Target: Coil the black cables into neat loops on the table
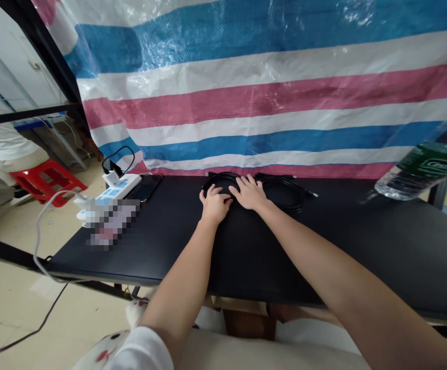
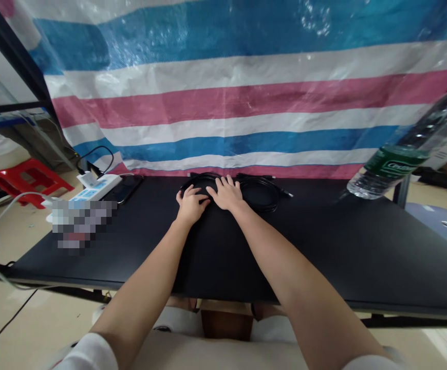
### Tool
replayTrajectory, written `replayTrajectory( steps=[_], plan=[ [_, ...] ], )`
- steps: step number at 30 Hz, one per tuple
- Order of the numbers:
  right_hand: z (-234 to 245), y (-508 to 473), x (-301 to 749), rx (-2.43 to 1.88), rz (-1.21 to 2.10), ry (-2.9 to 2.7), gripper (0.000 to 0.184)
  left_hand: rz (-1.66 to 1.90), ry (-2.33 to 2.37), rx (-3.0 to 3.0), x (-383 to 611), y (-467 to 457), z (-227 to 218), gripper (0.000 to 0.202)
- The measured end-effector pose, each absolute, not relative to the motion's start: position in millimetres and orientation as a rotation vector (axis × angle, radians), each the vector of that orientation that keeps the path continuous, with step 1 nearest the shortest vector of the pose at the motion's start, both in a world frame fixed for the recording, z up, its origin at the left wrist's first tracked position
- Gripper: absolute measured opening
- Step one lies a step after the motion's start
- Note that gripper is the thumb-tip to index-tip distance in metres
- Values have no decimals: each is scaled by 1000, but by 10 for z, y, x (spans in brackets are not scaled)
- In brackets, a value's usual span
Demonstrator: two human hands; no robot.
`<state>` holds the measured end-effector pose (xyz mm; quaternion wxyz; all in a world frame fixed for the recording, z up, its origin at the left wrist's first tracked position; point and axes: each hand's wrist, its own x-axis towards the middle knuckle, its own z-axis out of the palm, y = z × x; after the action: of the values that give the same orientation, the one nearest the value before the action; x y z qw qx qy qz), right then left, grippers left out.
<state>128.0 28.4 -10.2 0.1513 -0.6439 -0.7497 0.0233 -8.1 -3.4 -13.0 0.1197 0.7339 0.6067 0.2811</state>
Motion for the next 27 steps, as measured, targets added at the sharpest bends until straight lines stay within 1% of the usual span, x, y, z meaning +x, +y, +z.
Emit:
replayTrajectory(
  steps=[4,9,13,17,22,27],
  plan=[
    [-114,217,1301,-1733,0,-2091,52,847,1880,2052,-109,16,-148,22],
    [-132,64,1548,-1619,-99,-1956,43,784,1812,2109,-103,-9,-115,27],
    [-190,-52,1958,-1606,-204,-1720,33,683,1776,2175,-56,-70,-76,30],
    [-251,-106,2356,-1689,-258,-1416,23,646,1774,2232,-41,-84,-94,36],
    [-220,-120,2605,-1957,-154,-1154,14,655,1760,2303,-91,-46,-134,39],
    [-161,-120,2663,-2180,158,-1010,21,619,1780,2303,-120,-2,-135,40]
  ],
)
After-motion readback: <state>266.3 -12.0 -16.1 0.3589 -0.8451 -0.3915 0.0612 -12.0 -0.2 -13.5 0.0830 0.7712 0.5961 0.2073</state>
